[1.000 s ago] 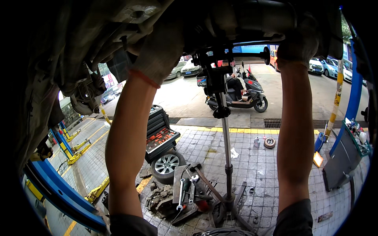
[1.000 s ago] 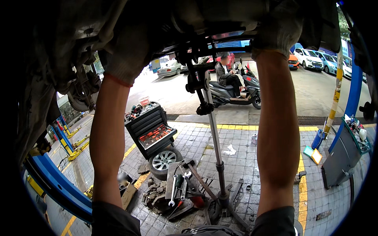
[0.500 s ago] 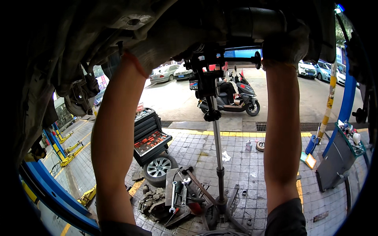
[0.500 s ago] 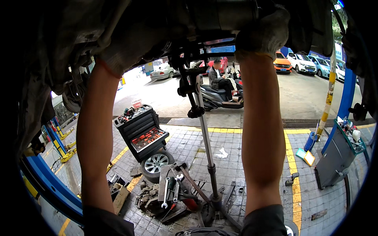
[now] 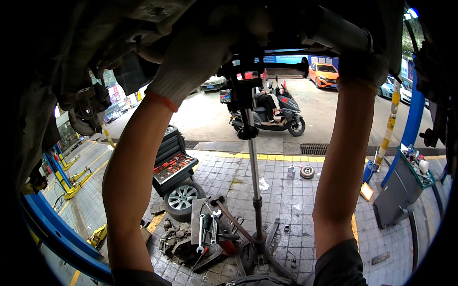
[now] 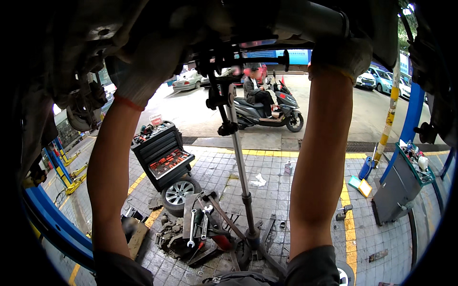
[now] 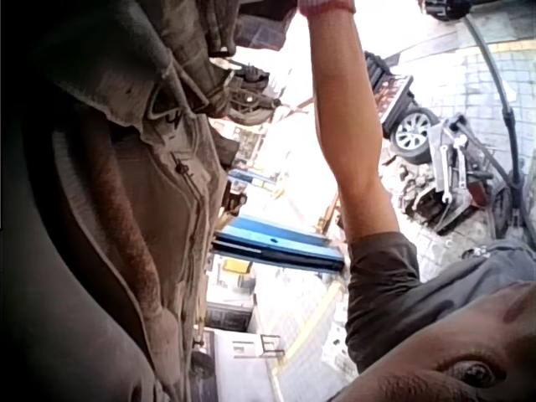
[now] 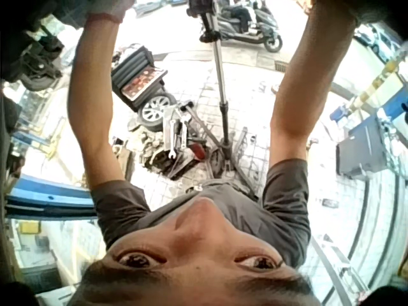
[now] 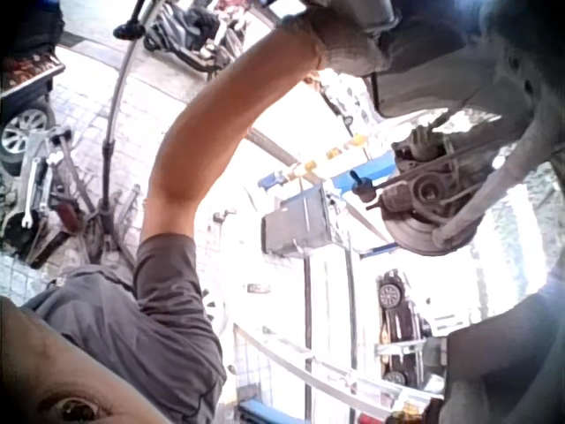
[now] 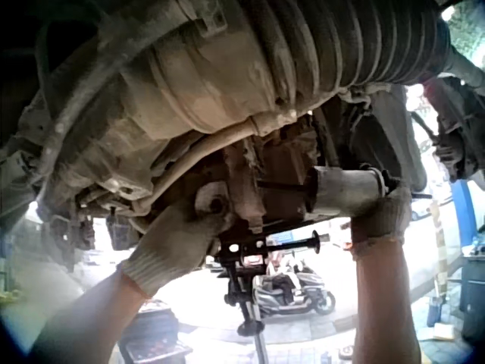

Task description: The person removes a cylindrical metal part from under a raised car, wipes it with a cloth, and reinstalls it. The person handles the part and a cloth while working under the vehicle in a garage.

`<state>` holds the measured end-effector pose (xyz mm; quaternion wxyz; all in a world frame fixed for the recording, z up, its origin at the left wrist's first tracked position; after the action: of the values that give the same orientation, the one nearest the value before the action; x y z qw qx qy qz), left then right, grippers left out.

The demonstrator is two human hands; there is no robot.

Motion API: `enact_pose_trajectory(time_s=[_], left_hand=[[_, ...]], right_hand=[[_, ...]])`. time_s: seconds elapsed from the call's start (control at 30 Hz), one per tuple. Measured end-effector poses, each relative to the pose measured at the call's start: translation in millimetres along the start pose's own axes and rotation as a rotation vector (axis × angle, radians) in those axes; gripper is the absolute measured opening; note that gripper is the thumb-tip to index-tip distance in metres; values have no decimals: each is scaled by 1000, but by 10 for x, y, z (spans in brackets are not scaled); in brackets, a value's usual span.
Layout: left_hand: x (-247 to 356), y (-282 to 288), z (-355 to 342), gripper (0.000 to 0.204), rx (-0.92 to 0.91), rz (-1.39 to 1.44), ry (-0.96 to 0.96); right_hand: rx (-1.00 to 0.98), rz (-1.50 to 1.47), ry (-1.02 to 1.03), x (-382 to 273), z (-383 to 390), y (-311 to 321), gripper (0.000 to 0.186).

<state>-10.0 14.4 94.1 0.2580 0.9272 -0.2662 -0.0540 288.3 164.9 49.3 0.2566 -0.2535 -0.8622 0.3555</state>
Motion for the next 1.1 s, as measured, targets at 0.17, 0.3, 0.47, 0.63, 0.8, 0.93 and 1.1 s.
enact_pose_trajectory(time_s=[0.17,0.3,0.47,0.63,0.8,0.93,1.1], left_hand=[[-421,100,558,27,213,444,383],[-447,-24,1496,29,286,353,343],[-595,-1170,3389,38,294,1353,1077],[-195,-2152,5128,39,-34,1443,1640],[154,-2395,6153,45,-153,1662,1547],[406,-2511,6213,38,39,1676,1441],[-422,-1886,5780,12,-52,811,1601]], right_hand=[[-120,1147,282,-667,151,169,37],[-495,1284,346,-956,486,516,32],[1,159,-574,-1073,1456,1793,33],[616,-597,-982,-1123,3009,2459,43],[678,-210,-1090,-1194,3923,3118,31],[907,-241,-1110,-1319,4569,3457,35],[510,538,-1245,-772,4416,3557,36]])
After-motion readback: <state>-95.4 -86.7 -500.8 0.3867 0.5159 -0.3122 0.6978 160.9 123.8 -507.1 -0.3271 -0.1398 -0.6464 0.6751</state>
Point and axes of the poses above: each hand's wrist, its own z-axis away from the middle knuckle, its own y-axis out of the back of the hand, x = y × z, the point moved 9 cm from there along -z, towards the middle knuckle, and after that the axes turned 13 degrees about -z, right-handed, at the moved point
